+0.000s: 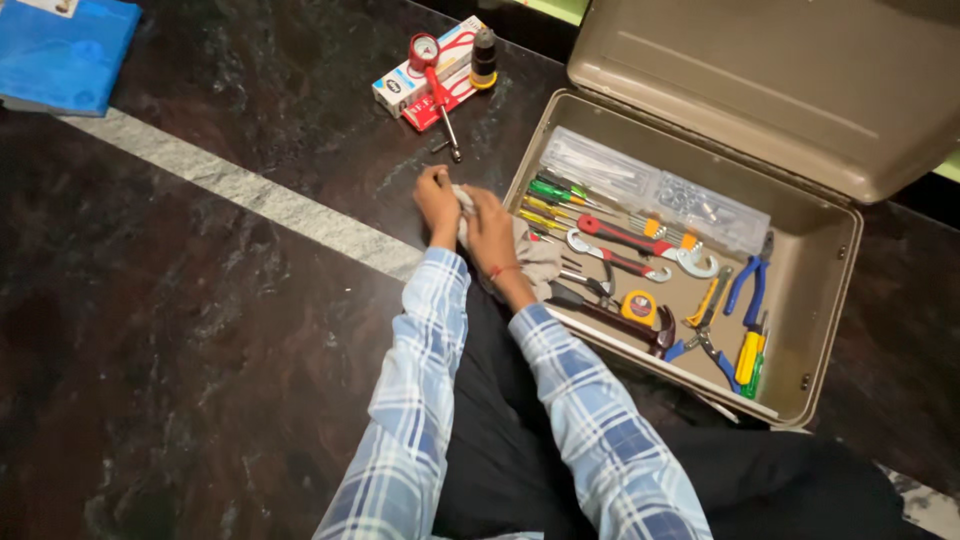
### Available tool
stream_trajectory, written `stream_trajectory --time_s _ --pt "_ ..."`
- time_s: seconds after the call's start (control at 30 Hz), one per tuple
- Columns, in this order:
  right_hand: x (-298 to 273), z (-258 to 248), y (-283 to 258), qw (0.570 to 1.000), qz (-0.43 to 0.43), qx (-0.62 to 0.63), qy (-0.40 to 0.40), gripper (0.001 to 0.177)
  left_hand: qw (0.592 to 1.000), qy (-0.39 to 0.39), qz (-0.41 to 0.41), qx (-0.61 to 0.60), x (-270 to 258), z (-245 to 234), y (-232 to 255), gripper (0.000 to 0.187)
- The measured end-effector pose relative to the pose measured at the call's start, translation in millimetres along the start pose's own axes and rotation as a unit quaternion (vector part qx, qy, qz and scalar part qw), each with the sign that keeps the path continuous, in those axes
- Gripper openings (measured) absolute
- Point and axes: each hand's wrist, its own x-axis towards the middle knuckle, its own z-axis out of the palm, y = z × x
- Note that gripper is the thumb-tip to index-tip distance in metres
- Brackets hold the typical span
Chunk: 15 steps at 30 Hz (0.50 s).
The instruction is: The person sits on the floor and wipes various tools and boxes with a cloth. They clean a utility knife, a pipe wrench, and several small boxes, then place them into a toolbox.
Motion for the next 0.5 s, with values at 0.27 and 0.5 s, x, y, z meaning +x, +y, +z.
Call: stream_trajectory --time_s 0.27,0.5 --pt "19.9 21.4 6.3 0.993 0.047 -0.107 -0.033 0.033 0.997 -0.034 -0.039 0.061 6.3 13.9 -42.0 0.014" --pt "79.4 49.4 60.7 0.996 0.038 -0.062 -0.044 0.032 0.992 -0.034 -0.014 0.122 9.7 24.4 -53.1 0.04"
